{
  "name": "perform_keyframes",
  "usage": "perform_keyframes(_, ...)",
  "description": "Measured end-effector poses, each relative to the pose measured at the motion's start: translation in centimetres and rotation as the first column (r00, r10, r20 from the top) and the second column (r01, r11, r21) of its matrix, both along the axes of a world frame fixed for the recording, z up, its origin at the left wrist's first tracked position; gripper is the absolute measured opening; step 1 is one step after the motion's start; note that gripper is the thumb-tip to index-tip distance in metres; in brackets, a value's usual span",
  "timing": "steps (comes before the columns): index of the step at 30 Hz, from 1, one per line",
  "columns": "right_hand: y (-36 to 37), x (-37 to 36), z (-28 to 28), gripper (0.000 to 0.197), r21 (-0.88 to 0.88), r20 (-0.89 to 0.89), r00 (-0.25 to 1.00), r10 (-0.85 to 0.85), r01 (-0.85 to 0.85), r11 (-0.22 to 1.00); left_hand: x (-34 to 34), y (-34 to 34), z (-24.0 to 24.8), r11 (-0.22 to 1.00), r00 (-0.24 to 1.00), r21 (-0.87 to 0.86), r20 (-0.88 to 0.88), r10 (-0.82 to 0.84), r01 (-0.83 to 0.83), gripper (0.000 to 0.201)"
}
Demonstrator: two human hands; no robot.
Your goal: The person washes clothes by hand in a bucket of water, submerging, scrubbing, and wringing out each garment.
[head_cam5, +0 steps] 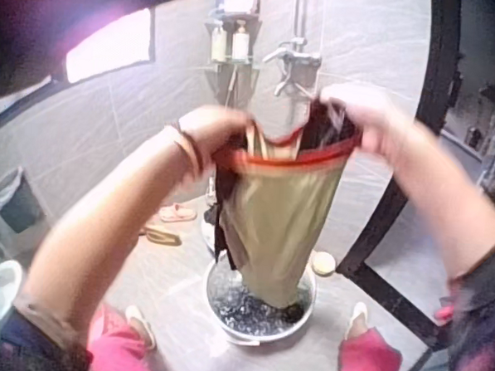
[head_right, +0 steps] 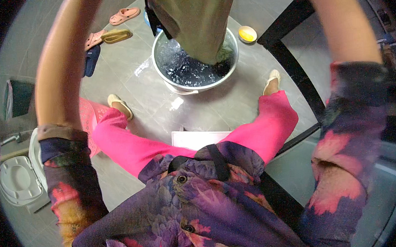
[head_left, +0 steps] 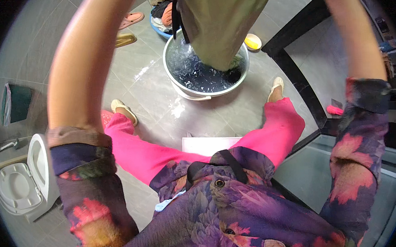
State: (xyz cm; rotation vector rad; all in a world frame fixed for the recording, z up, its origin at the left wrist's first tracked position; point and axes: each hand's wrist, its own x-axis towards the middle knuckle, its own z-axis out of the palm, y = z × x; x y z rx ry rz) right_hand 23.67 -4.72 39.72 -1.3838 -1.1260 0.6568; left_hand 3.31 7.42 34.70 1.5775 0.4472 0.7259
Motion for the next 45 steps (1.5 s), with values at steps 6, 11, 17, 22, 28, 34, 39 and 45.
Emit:
perform_keyframes(6,0.5,2.5,-28.7,0.028,-0.352,0.696,0.710,0.111,0.202,0.914,0.4,0.6,-25.4,0.834,0.884,0.548,-0.355,0.303,-0.066,0.028)
perform_keyframes(11,-4.2,-5.6,-39.8,0.037,-0.616,0.461,0.881,0.108,0.230,0.753,-0.5,-5.2,-36.4,0.948,0.616,0.313,-0.735,0.284,-0.063,0.054)
perform_keyframes(17,-4.3,-5.5,-42.8,0.047,-0.699,0.525,0.844,0.110,0.354,0.621,1.9,-7.5,-39.9,0.962,0.474,0.270,-0.844,0.253,-0.032,0.063)
perform_keyframes(22,-2.2,-4.8,-45.8,0.050,-0.749,0.519,0.844,0.135,0.373,0.547,2.6,-6.8,-43.5,0.881,0.504,0.466,-0.782,0.368,0.080,0.073)
perform_keyframes(28,-4.7,-2.8,-42.9,0.028,-0.622,0.470,0.882,0.016,0.319,0.716,0.3,-4.9,-39.9,0.936,0.593,0.300,-0.793,0.139,0.181,0.040)
perform_keyframes(34,-6.6,2.3,-36.2,0.022,-0.481,0.458,0.889,-0.021,0.268,0.835,-5.0,-4.6,-32.1,0.921,0.694,0.018,-0.664,-0.279,0.388,0.048)
perform_keyframes(39,-7.7,3.1,-31.5,0.023,-0.106,-0.068,0.997,-0.047,0.040,0.994,-6.1,-5.5,-26.2,0.784,0.789,0.489,-0.614,-0.002,0.383,0.031)
perform_keyframes(45,-5.0,-6.4,-34.2,0.023,0.108,-0.984,0.147,0.106,0.008,0.994,-1.6,-5.0,-32.2,0.754,0.979,-0.653,0.103,0.174,-0.065,0.035)
